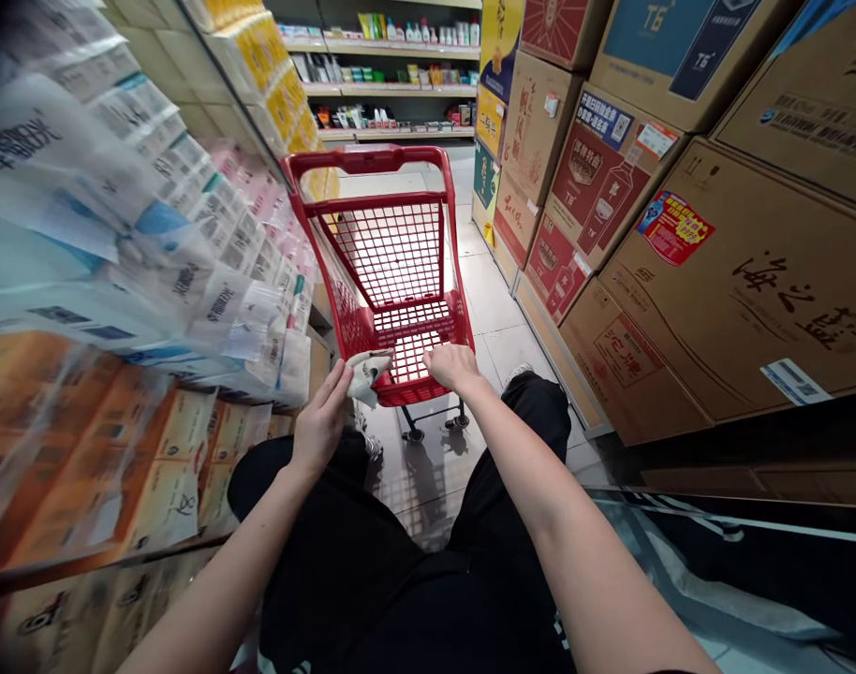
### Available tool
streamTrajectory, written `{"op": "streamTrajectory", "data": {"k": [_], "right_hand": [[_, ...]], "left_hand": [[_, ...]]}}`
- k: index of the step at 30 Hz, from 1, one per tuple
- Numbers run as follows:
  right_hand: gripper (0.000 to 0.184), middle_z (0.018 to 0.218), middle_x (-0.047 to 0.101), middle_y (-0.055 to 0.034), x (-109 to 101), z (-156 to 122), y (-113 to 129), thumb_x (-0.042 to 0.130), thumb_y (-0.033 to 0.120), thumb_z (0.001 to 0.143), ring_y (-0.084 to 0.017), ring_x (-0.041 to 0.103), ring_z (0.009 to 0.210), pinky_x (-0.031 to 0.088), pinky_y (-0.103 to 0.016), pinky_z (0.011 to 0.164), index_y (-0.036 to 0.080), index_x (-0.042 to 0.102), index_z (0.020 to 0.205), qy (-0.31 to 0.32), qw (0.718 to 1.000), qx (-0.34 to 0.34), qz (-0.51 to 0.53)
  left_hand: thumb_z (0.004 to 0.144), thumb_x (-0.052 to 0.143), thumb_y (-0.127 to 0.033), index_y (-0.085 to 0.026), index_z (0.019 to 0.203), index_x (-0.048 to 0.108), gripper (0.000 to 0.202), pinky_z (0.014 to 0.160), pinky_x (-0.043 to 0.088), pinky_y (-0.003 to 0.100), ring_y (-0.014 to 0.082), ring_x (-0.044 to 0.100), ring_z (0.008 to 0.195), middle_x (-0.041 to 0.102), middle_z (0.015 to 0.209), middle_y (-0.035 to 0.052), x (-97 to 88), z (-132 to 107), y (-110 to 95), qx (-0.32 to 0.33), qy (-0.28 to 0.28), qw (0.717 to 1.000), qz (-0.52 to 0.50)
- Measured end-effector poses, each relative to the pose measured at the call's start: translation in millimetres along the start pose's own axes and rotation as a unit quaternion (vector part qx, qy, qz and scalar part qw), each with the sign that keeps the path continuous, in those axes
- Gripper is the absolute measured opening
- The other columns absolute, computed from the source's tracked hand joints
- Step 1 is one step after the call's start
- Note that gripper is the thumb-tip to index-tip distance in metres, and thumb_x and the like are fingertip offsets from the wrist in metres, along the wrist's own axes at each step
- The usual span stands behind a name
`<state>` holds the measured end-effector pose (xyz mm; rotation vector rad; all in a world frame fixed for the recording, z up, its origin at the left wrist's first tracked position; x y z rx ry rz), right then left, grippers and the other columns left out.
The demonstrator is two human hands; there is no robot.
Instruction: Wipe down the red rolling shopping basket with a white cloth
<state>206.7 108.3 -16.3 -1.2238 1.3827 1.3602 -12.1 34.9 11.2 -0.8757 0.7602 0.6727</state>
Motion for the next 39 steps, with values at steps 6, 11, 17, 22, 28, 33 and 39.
{"op": "streamTrajectory", "data": {"k": [6, 11, 17, 22, 28, 33, 39], "right_hand": [[0.05, 0.088, 0.071, -0.0084, -0.2, -0.5, -0.6, 0.028, 0.038, 0.096, -0.017, 0.064, 0.08, 0.039, -0.024, 0.067, 0.018, 0.072, 0.082, 0.005, 1.0, 0.007, -0.002], [0.054, 0.083, 0.071, -0.0083, 0.4, -1.4, -3.1, 0.026, 0.041, 0.096, -0.018, 0.064, 0.077, 0.039, -0.025, 0.067, 0.018, 0.072, 0.079, 0.011, 1.0, 0.007, 0.0], [0.052, 0.084, 0.071, -0.009, -1.2, -1.4, -5.6, 0.028, 0.04, 0.096, -0.018, 0.064, 0.077, 0.038, -0.025, 0.067, 0.017, 0.071, 0.079, -0.001, 1.0, 0.002, 0.001], [0.051, 0.082, 0.071, -0.0079, 0.2, -1.8, -6.0, 0.028, 0.039, 0.096, -0.017, 0.064, 0.076, 0.038, -0.025, 0.066, 0.018, 0.071, 0.078, 0.007, 1.0, 0.003, -0.003], [0.05, 0.083, 0.072, -0.007, -2.6, -2.8, -2.8, 0.029, 0.04, 0.096, -0.017, 0.064, 0.077, 0.039, -0.024, 0.067, 0.02, 0.072, 0.078, 0.007, 1.0, -0.009, -0.007], [0.049, 0.085, 0.072, -0.0066, -5.3, 0.0, -7.4, 0.028, 0.038, 0.096, -0.017, 0.065, 0.078, 0.039, -0.024, 0.066, 0.02, 0.072, 0.08, -0.011, 1.0, 0.013, -0.005], [0.058, 0.083, 0.072, -0.0087, -2.9, -9.8, 15.1, 0.025, 0.048, 0.096, -0.019, 0.065, 0.079, 0.04, -0.026, 0.067, 0.018, 0.073, 0.08, -0.02, 0.998, -0.05, -0.022]], "left_hand": [[0.093, 0.035, -0.028, -0.023, 0.132, 0.048, 0.042, 0.106, 0.038, 0.037, 0.02, 0.044, 0.128, 0.045, 0.141, 0.0063, 3.4, -9.1, 3.1, -0.081, -0.092, 0.99, -0.064], [0.091, 0.039, -0.038, -0.018, 0.116, 0.058, 0.037, 0.095, 0.045, 0.034, 0.0197, 0.058, 0.109, 0.062, 0.118, 0.0092, 10.9, -24.4, 24.6, -0.202, -0.153, 0.964, -0.084], [0.09, 0.035, -0.048, -0.018, 0.083, 0.054, 0.037, 0.07, 0.047, 0.027, 0.0156, 0.058, 0.071, 0.06, 0.074, 0.0026, 17.6, -41.9, 42.6, -0.364, -0.176, 0.912, -0.064], [0.083, 0.046, -0.051, -0.018, 0.097, 0.048, 0.036, 0.08, 0.047, 0.037, 0.024, 0.059, 0.09, 0.06, 0.096, 0.0113, 16.9, -12.9, 33.0, -0.346, -0.156, 0.922, -0.073], [0.076, 0.054, -0.048, -0.014, 0.098, 0.047, 0.041, 0.072, 0.049, 0.045, 0.0336, 0.063, 0.085, 0.063, 0.088, 0.0179, 23.5, 22.5, 45.5, -0.363, -0.025, 0.931, 0.005], [0.083, 0.041, -0.045, -0.008, 0.102, 0.045, 0.042, 0.065, 0.049, 0.045, 0.032, 0.064, 0.076, 0.06, 0.092, 0.0241, 29.0, 13.6, 14.6, -0.339, -0.053, 0.937, 0.067], [0.089, 0.033, -0.039, -0.005, 0.107, 0.042, 0.04, 0.069, 0.048, 0.045, 0.0327, 0.064, 0.083, 0.057, 0.101, 0.0279, 31.7, 12.2, 4.8, -0.356, -0.012, 0.929, 0.098]]}}
Point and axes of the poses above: each hand's wrist, its own z-axis towards the middle knuckle, its own x-axis out of the palm, y = z × x, the point moved 9 cm from there along z, towards the middle knuckle
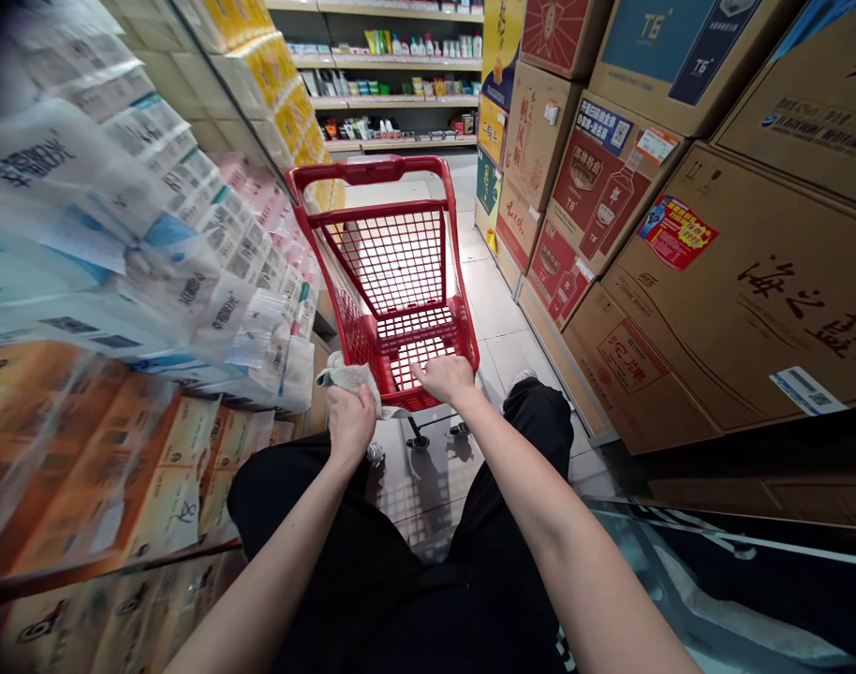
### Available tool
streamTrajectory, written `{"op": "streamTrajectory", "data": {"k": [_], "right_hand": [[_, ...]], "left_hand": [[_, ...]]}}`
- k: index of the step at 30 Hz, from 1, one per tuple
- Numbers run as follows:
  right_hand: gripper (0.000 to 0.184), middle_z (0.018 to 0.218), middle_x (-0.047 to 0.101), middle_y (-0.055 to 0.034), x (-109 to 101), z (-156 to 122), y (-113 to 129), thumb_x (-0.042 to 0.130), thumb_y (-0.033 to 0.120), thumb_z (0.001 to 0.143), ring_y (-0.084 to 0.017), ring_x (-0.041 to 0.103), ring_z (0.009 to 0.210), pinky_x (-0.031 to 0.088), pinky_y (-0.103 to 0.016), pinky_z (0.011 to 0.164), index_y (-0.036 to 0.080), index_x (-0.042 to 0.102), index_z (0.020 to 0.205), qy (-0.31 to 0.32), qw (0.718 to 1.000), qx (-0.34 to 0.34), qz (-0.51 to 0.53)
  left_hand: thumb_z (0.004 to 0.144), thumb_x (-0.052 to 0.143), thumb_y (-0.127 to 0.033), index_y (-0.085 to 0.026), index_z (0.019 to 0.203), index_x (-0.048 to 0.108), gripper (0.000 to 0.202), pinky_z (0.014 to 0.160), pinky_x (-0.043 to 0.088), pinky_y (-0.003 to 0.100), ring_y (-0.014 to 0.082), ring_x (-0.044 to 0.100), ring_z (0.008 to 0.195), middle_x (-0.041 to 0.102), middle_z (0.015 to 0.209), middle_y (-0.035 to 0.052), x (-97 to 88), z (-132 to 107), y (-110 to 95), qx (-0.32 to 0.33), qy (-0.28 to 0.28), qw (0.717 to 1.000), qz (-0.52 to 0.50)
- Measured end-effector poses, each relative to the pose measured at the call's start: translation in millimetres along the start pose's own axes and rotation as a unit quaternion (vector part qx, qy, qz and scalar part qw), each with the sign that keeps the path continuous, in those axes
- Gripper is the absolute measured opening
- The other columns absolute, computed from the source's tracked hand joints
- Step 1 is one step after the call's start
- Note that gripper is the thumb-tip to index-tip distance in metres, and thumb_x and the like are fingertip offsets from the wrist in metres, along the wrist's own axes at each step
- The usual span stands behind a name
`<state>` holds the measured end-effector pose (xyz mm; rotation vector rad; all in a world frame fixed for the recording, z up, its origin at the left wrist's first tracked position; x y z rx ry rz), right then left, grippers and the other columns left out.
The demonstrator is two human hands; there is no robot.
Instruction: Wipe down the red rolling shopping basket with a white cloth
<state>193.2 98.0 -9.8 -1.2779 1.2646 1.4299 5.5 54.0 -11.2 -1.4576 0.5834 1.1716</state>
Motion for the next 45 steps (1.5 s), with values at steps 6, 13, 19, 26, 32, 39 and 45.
{"op": "streamTrajectory", "data": {"k": [6, 13, 19, 26, 32, 39, 45], "right_hand": [[0.057, 0.078, 0.071, -0.0085, 1.8, -17.1, 33.7, 0.023, 0.037, 0.097, -0.017, 0.063, 0.074, 0.037, -0.024, 0.065, 0.014, 0.072, 0.078, -0.015, 0.991, -0.133, -0.017], [0.052, 0.079, 0.071, -0.0096, 1.4, -20.4, 20.9, 0.026, 0.034, 0.095, -0.017, 0.063, 0.073, 0.037, -0.025, 0.064, 0.013, 0.07, 0.077, -0.025, 0.99, -0.137, -0.035], [0.05, 0.086, 0.071, -0.0114, -0.3, -19.2, 6.8, 0.028, 0.03, 0.094, -0.021, 0.061, 0.092, 0.041, -0.026, 0.071, 0.013, 0.073, 0.082, -0.021, 0.995, -0.082, -0.051], [0.049, 0.091, 0.069, -0.0141, 7.1, -19.0, 28.4, 0.028, 0.032, 0.095, -0.02, 0.062, 0.088, 0.043, -0.027, 0.072, 0.009, 0.071, 0.087, 0.002, 0.992, -0.123, -0.039], [0.046, 0.089, 0.068, -0.0133, 5.3, -24.0, 33.1, 0.03, 0.028, 0.094, -0.02, 0.061, 0.088, 0.041, -0.027, 0.073, 0.008, 0.07, 0.083, -0.015, 0.978, -0.204, -0.034], [0.044, 0.09, 0.068, -0.0118, 8.5, -28.3, 29.8, 0.032, 0.027, 0.093, -0.02, 0.061, 0.089, 0.041, -0.027, 0.072, 0.01, 0.07, 0.081, -0.02, 0.978, -0.202, -0.038], [0.043, 0.088, 0.069, -0.0114, 4.6, -21.6, 22.5, 0.034, 0.03, 0.091, -0.02, 0.062, 0.083, 0.041, -0.026, 0.068, 0.011, 0.072, 0.08, 0.004, 0.989, -0.139, -0.04]], "left_hand": [[0.093, 0.024, -0.049, -0.008, 0.099, 0.048, 0.047, 0.069, 0.048, 0.043, 0.0312, 0.066, 0.081, 0.065, 0.092, 0.0246, -10.7, 55.3, 14.5, 0.027, 0.087, 0.995, 0.046], [0.093, 0.028, -0.042, -0.006, 0.107, 0.047, 0.044, 0.075, 0.048, 0.046, 0.0312, 0.064, 0.088, 0.061, 0.1, 0.0239, -9.8, 62.2, -12.6, 0.058, 0.035, 0.994, 0.084], [0.089, 0.035, -0.045, -0.005, 0.105, 0.045, 0.044, 0.065, 0.05, 0.037, 0.0289, 0.065, 0.08, 0.061, 0.096, 0.0203, -2.5, 6.8, -28.0, 0.071, 0.024, 0.985, 0.154], [0.09, 0.032, -0.047, -0.007, 0.104, 0.044, 0.044, 0.068, 0.048, 0.036, 0.03, 0.066, 0.083, 0.063, 0.095, 0.021, 7.3, -4.7, -16.1, 0.035, 0.109, 0.986, 0.123], [0.089, 0.04, -0.041, -0.004, 0.107, 0.042, 0.041, 0.076, 0.047, 0.039, 0.0328, 0.063, 0.095, 0.061, 0.103, 0.0269, 2.5, 46.3, -25.6, 0.04, 0.114, 0.986, 0.115], [0.092, 0.037, -0.035, 0.001, 0.109, 0.035, 0.039, 0.079, 0.045, 0.041, 0.0331, 0.06, 0.1, 0.059, 0.105, 0.03, -1.7, 93.0, -37.3, 0.019, 0.094, 0.992, 0.079], [0.089, 0.039, -0.039, -0.006, 0.108, 0.039, 0.039, 0.076, 0.047, 0.038, 0.0314, 0.063, 0.094, 0.061, 0.103, 0.0256, 0.4, 50.6, -33.6, 0.02, 0.082, 0.993, 0.081]]}}
Point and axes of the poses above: each hand's wrist, its own z-axis towards the middle knuckle, its own x-axis out of the palm, y = z × x, the point moved 9 cm from there along z, towards the middle knuckle
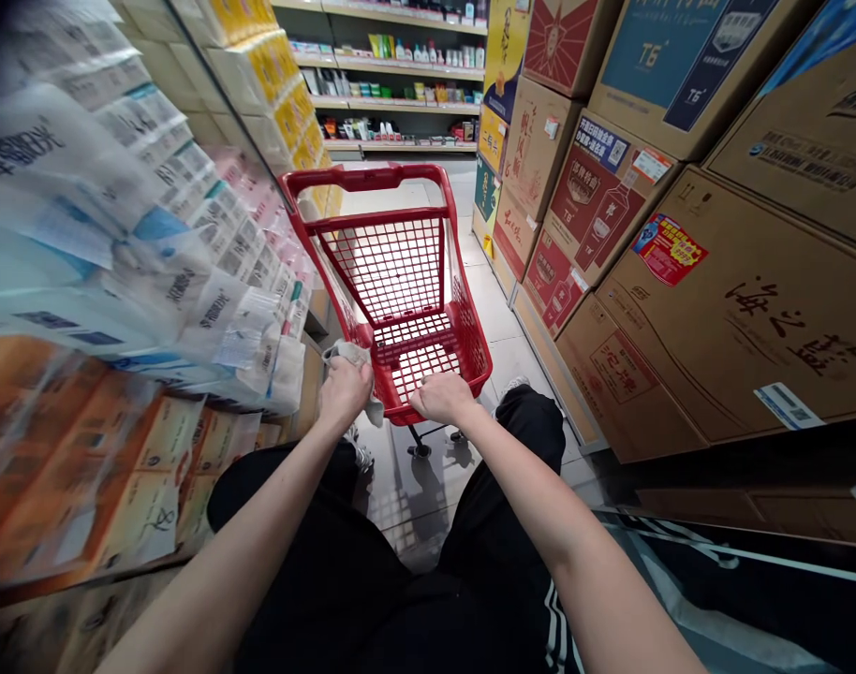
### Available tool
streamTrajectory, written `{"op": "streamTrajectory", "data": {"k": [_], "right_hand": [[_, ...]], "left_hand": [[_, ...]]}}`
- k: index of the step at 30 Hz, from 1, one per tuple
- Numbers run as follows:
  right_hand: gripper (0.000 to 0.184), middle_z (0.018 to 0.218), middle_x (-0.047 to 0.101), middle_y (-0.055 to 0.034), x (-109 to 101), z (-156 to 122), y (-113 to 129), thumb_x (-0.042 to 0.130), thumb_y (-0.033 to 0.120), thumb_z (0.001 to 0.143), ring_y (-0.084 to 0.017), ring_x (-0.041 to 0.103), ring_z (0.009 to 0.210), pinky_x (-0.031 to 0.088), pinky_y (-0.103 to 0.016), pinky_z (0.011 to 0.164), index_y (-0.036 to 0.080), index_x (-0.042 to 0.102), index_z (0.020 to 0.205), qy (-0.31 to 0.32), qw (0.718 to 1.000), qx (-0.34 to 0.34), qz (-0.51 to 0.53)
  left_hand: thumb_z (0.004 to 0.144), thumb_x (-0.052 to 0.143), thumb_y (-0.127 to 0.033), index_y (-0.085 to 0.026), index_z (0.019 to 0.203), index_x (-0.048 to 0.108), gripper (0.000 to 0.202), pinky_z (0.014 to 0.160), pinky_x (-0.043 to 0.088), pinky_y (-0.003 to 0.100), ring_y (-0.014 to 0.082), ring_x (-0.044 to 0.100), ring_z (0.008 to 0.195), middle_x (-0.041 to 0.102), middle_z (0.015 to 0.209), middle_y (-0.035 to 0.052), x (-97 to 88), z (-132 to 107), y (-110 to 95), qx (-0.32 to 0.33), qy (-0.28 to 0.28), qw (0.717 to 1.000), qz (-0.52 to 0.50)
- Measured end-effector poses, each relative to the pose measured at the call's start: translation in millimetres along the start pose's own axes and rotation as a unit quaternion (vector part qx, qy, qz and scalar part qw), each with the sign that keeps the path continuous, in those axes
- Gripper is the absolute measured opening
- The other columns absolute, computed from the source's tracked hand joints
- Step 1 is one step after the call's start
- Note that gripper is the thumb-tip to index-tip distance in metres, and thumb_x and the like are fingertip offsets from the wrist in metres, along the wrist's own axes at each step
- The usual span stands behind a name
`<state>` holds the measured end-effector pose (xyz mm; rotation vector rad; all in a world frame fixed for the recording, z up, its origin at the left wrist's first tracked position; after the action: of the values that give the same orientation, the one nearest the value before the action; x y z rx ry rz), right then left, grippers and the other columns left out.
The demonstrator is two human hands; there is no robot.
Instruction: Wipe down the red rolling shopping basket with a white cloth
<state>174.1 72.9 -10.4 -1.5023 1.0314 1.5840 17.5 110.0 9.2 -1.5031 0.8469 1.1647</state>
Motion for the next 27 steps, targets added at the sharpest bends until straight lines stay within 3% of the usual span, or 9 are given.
{"op": "streamTrajectory", "data": {"k": [4, 7, 11, 16, 19, 24, 27], "right_hand": [[0.045, 0.09, 0.069, -0.0126, -1.4, 0.2, -5.2, 0.033, 0.031, 0.092, -0.02, 0.062, 0.085, 0.042, -0.026, 0.071, 0.011, 0.072, 0.081, 0.03, 0.999, 0.012, -0.012], [0.045, 0.091, 0.069, -0.0132, -3.3, -2.0, -2.1, 0.033, 0.03, 0.093, -0.02, 0.062, 0.086, 0.042, -0.026, 0.072, 0.01, 0.072, 0.082, 0.025, 0.999, -0.012, -0.021], [0.045, 0.089, 0.068, -0.012, -2.4, -6.2, 6.6, 0.032, 0.028, 0.093, -0.02, 0.062, 0.083, 0.041, -0.027, 0.07, 0.011, 0.072, 0.082, 0.001, 0.999, -0.044, -0.022], [0.044, 0.087, 0.069, -0.0106, 1.5, -6.8, 10.5, 0.032, 0.028, 0.092, -0.02, 0.062, 0.082, 0.041, -0.027, 0.069, 0.012, 0.071, 0.081, -0.009, 0.999, -0.038, -0.02], [0.042, 0.088, 0.069, -0.0105, 1.1, -5.5, 7.1, 0.035, 0.029, 0.091, -0.02, 0.062, 0.083, 0.041, -0.027, 0.069, 0.012, 0.072, 0.081, 0.004, 1.0, -0.018, -0.019], [0.043, 0.091, 0.069, -0.0114, -2.3, -6.6, 0.7, 0.035, 0.029, 0.091, -0.02, 0.063, 0.086, 0.043, -0.027, 0.072, 0.012, 0.073, 0.084, 0.021, 0.999, 0.021, -0.017], [0.043, 0.091, 0.07, -0.0113, -4.0, -9.0, 0.6, 0.034, 0.028, 0.091, -0.02, 0.063, 0.087, 0.043, -0.027, 0.072, 0.013, 0.074, 0.084, 0.021, 0.999, 0.028, -0.014]], "left_hand": [[0.088, 0.036, -0.044, -0.007, 0.107, 0.041, 0.042, 0.07, 0.047, 0.036, 0.0314, 0.065, 0.088, 0.063, 0.097, 0.0226, 12.2, -42.4, 1.4, 0.008, 0.018, 1.0, 0.002], [0.088, 0.035, -0.046, -0.008, 0.107, 0.041, 0.043, 0.069, 0.047, 0.036, 0.0318, 0.065, 0.087, 0.064, 0.095, 0.0213, 19.2, -51.8, 5.4, 0.016, 0.05, 0.999, -0.007], [0.087, 0.037, -0.047, -0.01, 0.106, 0.042, 0.042, 0.071, 0.046, 0.037, 0.0328, 0.064, 0.09, 0.065, 0.096, 0.0216, 14.9, -26.9, 14.7, 0.015, 0.074, 0.997, -0.026], [0.091, 0.035, -0.046, -0.009, 0.106, 0.041, 0.041, 0.075, 0.045, 0.038, 0.0302, 0.062, 0.094, 0.064, 0.1, 0.0235, -0.7, 16.9, 18.8, 0.005, 0.044, 0.998, -0.041], [0.093, 0.026, -0.05, -0.009, 0.108, 0.04, 0.046, 0.075, 0.045, 0.038, 0.0296, 0.062, 0.094, 0.063, 0.103, 0.0233, -2.1, 20.5, 13.7, 0.005, 0.022, 0.999, -0.045], [0.091, 0.025, -0.051, -0.009, 0.108, 0.042, 0.048, 0.072, 0.047, 0.041, 0.0338, 0.064, 0.088, 0.064, 0.096, 0.0221, 6.6, -13.8, 8.9, 0.005, 0.009, 1.0, -0.029], [0.09, 0.023, -0.054, -0.01, 0.109, 0.042, 0.052, 0.072, 0.047, 0.044, 0.0348, 0.064, 0.088, 0.064, 0.096, 0.0216, 22.1, -43.0, 15.1, 0.013, 0.03, 0.998, -0.062]]}}
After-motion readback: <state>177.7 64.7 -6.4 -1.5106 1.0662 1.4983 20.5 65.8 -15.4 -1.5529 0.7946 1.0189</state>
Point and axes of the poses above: each hand's wrist, its own z-axis towards the middle knuckle, its own x-axis out of the palm, y = z × x, the point moved 9 cm from there along z, towards the middle knuckle
